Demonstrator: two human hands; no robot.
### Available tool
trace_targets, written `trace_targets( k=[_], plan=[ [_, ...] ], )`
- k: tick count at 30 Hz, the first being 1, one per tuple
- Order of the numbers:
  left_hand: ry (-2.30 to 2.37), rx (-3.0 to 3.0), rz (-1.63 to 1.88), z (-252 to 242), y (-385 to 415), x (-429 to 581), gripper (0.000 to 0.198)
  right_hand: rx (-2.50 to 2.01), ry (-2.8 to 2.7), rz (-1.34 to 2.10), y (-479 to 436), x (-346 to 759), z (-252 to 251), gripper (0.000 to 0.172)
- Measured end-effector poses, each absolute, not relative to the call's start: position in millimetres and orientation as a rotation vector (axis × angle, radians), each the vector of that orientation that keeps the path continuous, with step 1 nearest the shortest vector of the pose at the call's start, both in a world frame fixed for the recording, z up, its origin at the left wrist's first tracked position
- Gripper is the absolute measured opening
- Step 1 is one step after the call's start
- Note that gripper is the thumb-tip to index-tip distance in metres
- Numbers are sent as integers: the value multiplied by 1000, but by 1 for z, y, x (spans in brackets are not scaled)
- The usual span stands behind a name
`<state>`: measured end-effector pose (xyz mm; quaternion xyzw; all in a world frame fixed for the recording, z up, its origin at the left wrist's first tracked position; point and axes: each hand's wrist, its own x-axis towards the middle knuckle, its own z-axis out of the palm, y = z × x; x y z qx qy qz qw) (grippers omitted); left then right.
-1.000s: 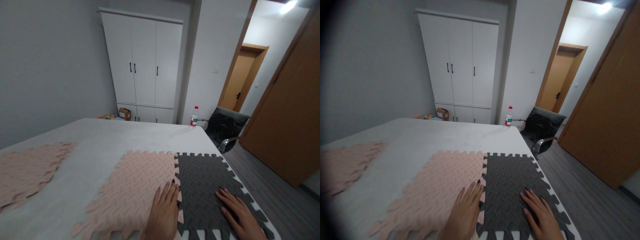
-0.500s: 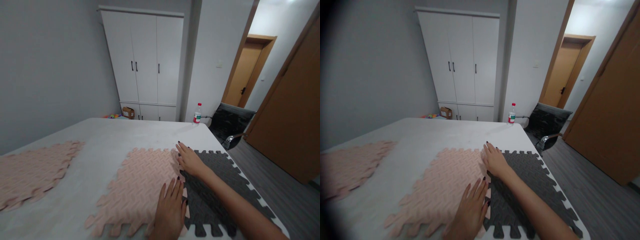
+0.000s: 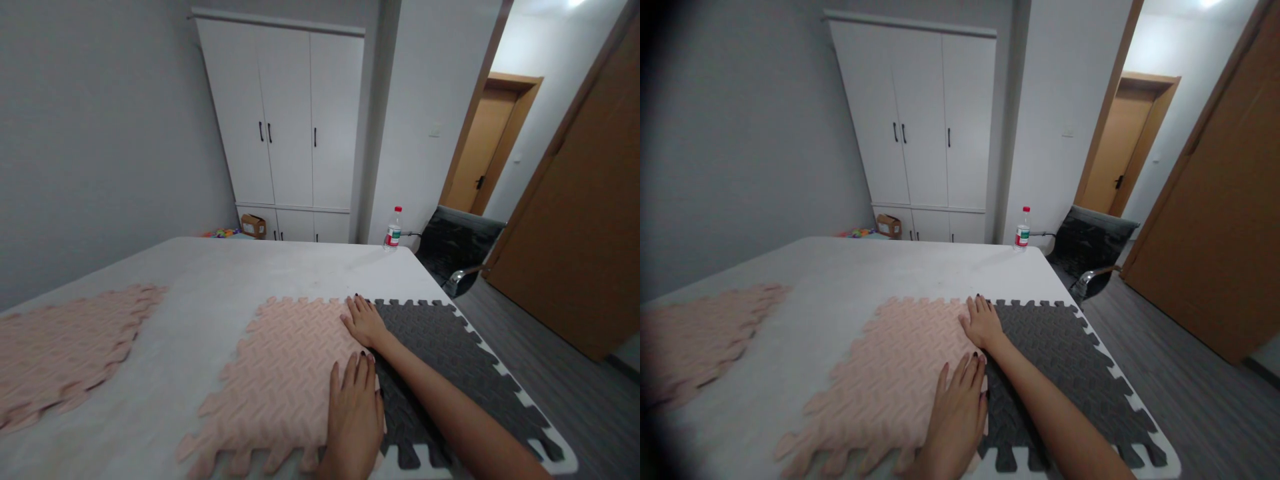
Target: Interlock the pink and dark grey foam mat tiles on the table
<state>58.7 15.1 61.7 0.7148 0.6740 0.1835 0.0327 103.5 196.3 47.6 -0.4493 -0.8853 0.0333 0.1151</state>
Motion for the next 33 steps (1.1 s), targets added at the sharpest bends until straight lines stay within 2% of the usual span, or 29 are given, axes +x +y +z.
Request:
trace_targets(
  k=[12, 18, 24, 27, 30, 33],
  plan=[
    [2048, 2244, 669, 57, 7, 62, 48, -1373, -2575, 86, 184, 103, 46, 64],
    [2022, 2294, 592, 57, -12, 67, 48, -1362, -2575, 143, 179, 106, 49, 65],
    [1901, 2317, 607, 69, -33, 63, 49, -1315, -2587, 242, 178, 109, 52, 62],
    [1770, 2359, 609, 85, -43, 29, 49, -1234, -2615, 330, 182, 115, 57, 59],
    [2134, 2163, 725, 110, -54, -43, 35, -1098, -2637, 453, 190, 133, 64, 52],
    [2554, 1839, 856, 136, -73, -141, 40, -998, -2588, 553, 198, 162, 70, 49]
  ],
)
